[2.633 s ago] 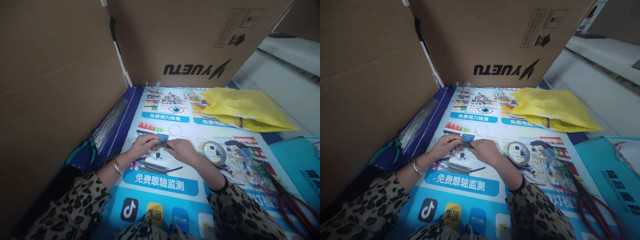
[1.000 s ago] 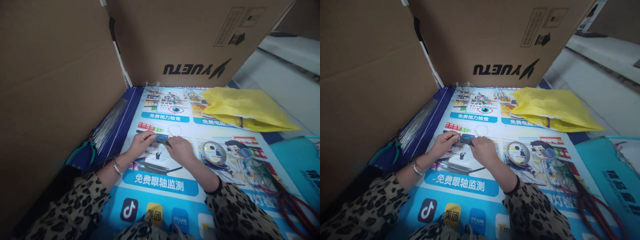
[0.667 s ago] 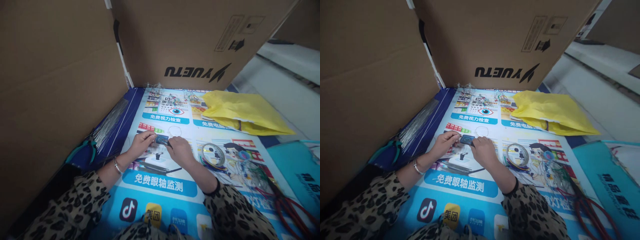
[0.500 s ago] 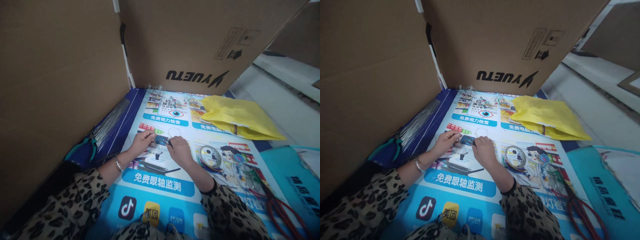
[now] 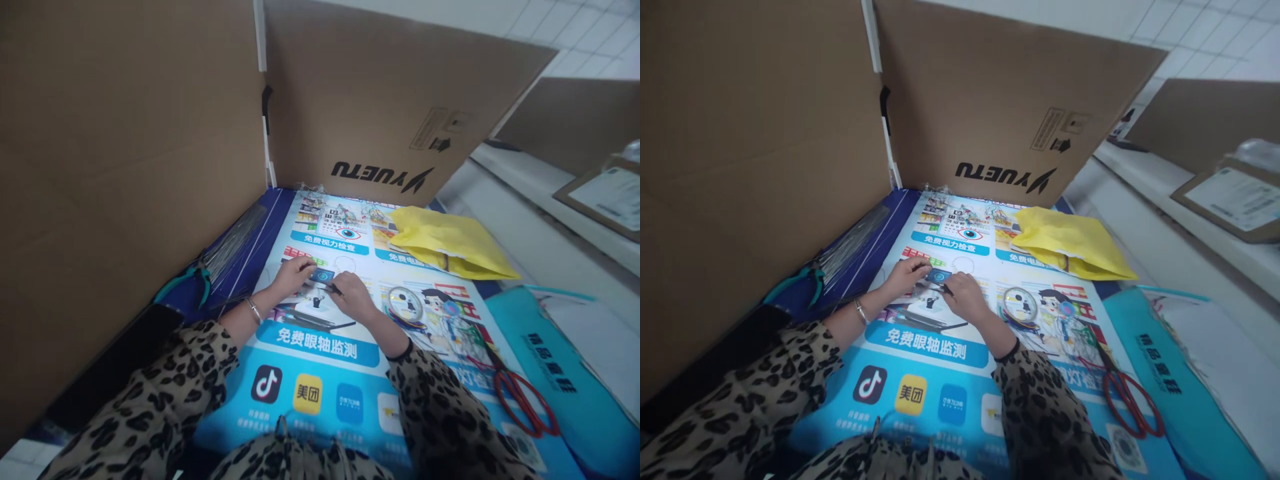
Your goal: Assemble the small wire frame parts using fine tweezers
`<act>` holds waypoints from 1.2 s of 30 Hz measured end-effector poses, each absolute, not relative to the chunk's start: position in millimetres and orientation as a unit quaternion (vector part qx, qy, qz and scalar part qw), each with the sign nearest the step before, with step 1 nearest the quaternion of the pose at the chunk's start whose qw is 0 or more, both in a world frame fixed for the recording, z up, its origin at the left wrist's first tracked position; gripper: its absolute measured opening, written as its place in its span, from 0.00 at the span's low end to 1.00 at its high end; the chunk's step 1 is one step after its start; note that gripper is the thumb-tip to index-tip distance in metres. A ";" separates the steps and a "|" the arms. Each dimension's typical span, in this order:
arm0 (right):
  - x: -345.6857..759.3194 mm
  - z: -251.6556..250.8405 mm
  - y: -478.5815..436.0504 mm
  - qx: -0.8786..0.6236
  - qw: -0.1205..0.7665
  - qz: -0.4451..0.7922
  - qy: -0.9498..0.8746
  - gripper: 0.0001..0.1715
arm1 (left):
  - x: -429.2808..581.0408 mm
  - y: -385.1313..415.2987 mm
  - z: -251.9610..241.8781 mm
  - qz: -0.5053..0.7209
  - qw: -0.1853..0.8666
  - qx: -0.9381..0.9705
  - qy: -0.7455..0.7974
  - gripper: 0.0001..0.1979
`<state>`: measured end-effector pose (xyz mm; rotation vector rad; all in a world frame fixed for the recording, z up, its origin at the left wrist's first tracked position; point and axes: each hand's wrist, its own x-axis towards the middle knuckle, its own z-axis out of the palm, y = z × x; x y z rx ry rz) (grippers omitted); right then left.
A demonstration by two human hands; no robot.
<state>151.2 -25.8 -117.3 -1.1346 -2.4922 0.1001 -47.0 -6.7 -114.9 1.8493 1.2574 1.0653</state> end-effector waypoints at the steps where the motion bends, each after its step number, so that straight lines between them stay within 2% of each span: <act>1: 150.4 -115.4 -28.1 -0.398 0.195 0.034 -0.896 0.11 | -48.0 -6.3 -115.6 0.404 0.328 0.708 0.478 0.10; 9: 137.6 -99.1 -63.0 -0.409 0.111 0.097 -0.900 0.18 | -48.8 -2.6 -121.6 0.400 0.314 0.730 0.457 0.09; 18: 133.0 -104.9 -84.8 -0.476 0.143 0.095 -0.863 0.23 | -50.9 1.3 -125.7 0.403 0.273 0.722 0.492 0.09; 28: 128.4 -107.7 -87.5 -0.489 0.093 0.037 -0.867 0.15 | -58.0 -1.9 -114.0 0.480 0.198 0.685 0.511 0.07; 33: 126.4 -106.3 -87.7 -0.489 0.069 0.024 -0.869 0.13 | -71.3 -14.1 -104.0 0.512 0.236 0.632 0.532 0.08; 36: 124.7 -105.6 -87.2 -0.481 0.049 0.013 -0.875 0.13 | -79.9 -20.9 -95.4 0.497 0.294 0.621 0.530 0.11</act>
